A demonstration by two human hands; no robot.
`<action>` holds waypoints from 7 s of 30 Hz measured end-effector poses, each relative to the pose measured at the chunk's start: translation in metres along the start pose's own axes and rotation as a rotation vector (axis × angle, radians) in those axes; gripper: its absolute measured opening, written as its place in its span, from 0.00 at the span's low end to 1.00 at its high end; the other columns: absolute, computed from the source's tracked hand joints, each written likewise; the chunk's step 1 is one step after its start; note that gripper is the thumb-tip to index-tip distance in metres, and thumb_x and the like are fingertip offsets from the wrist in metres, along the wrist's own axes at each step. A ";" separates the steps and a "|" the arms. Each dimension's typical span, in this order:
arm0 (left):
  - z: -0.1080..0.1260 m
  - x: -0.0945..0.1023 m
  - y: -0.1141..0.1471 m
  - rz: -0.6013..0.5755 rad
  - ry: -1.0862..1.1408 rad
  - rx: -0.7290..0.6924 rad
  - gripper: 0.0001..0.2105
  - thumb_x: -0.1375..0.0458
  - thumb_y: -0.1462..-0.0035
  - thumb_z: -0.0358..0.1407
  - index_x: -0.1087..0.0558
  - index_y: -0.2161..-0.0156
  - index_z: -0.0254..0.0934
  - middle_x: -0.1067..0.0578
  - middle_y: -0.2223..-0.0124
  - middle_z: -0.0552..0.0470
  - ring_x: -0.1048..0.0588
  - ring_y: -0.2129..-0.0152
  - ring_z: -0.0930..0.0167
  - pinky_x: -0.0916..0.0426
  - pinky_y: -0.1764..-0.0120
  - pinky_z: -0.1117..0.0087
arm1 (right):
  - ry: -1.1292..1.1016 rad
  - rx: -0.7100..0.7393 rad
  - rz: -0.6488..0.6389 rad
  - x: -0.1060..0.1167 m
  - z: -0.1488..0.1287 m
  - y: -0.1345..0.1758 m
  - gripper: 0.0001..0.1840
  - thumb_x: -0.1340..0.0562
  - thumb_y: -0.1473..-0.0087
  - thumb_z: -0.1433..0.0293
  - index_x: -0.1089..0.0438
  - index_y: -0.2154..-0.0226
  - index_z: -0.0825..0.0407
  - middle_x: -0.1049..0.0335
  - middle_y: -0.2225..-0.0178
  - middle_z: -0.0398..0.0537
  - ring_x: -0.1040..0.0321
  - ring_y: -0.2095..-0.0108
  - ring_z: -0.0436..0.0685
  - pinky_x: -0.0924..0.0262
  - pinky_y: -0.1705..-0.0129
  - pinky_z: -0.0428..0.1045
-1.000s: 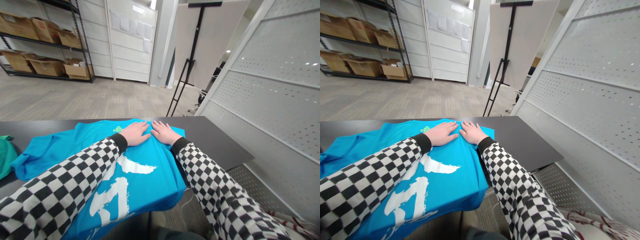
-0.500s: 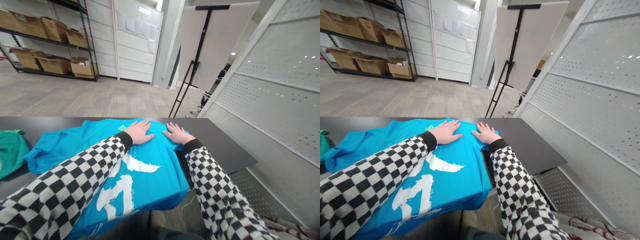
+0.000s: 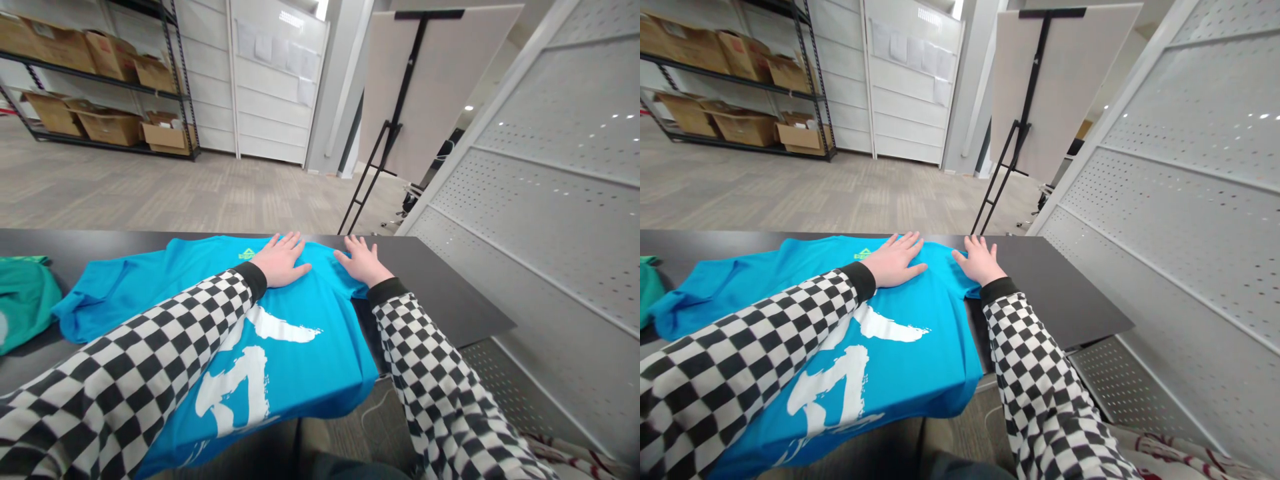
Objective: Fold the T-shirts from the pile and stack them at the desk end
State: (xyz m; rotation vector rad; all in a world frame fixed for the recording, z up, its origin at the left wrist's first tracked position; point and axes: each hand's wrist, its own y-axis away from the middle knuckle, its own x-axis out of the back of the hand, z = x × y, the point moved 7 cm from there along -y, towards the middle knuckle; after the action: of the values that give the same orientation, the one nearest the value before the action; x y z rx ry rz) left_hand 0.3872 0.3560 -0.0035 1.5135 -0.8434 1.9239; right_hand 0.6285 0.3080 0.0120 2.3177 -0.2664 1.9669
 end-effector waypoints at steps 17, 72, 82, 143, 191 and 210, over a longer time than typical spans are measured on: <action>-0.002 -0.007 -0.002 -0.135 0.015 0.040 0.48 0.59 0.28 0.66 0.48 0.17 0.34 0.53 0.16 0.39 0.54 0.18 0.52 0.61 0.21 0.44 | 0.044 0.138 -0.206 -0.026 -0.049 0.018 0.55 0.62 0.28 0.34 0.59 0.15 0.52 0.70 0.15 0.54 0.70 0.16 0.75 0.70 0.19 0.76; -0.165 0.091 0.238 -0.040 -0.378 0.820 0.39 0.56 0.27 0.58 0.29 0.26 0.32 0.37 0.21 0.29 0.46 0.22 0.39 0.63 0.24 0.34 | 0.052 0.056 -0.188 -0.035 -0.009 0.000 0.58 0.60 0.31 0.34 0.58 0.16 0.56 0.68 0.15 0.54 0.69 0.16 0.75 0.67 0.19 0.75; -0.132 0.037 0.128 -0.104 0.024 0.472 0.40 0.59 0.24 0.60 0.46 0.17 0.42 0.51 0.16 0.41 0.50 0.19 0.52 0.55 0.22 0.42 | 0.040 0.085 -0.196 -0.034 -0.008 0.001 0.58 0.59 0.31 0.33 0.58 0.16 0.53 0.67 0.15 0.56 0.68 0.16 0.75 0.67 0.19 0.75; -0.026 0.019 0.023 -0.268 0.036 0.288 0.56 0.52 0.38 0.74 0.48 0.17 0.38 0.57 0.15 0.42 0.56 0.18 0.49 0.60 0.20 0.42 | -0.003 0.101 -0.206 -0.030 -0.011 -0.006 0.59 0.53 0.32 0.31 0.59 0.15 0.50 0.67 0.15 0.56 0.70 0.16 0.76 0.69 0.19 0.75; 0.000 -0.007 -0.017 -0.101 -0.002 0.181 0.48 0.59 0.28 0.65 0.48 0.18 0.30 0.54 0.15 0.37 0.55 0.18 0.54 0.60 0.20 0.44 | 0.025 -0.016 -0.153 -0.032 -0.006 0.017 0.59 0.61 0.30 0.33 0.60 0.16 0.56 0.68 0.15 0.58 0.69 0.16 0.77 0.69 0.20 0.77; -0.003 -0.010 -0.020 -0.098 0.026 0.178 0.48 0.60 0.29 0.66 0.50 0.17 0.35 0.54 0.15 0.40 0.56 0.17 0.53 0.61 0.20 0.44 | 0.069 -0.095 -0.094 -0.027 0.041 0.024 0.58 0.61 0.29 0.36 0.56 0.17 0.63 0.65 0.16 0.64 0.63 0.17 0.74 0.64 0.19 0.73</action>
State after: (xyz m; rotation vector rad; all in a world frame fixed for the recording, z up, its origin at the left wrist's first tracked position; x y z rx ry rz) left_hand 0.4024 0.3705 -0.0114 1.5972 -0.5889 1.9850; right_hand 0.6597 0.2787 -0.0225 2.1593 -0.2359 1.9412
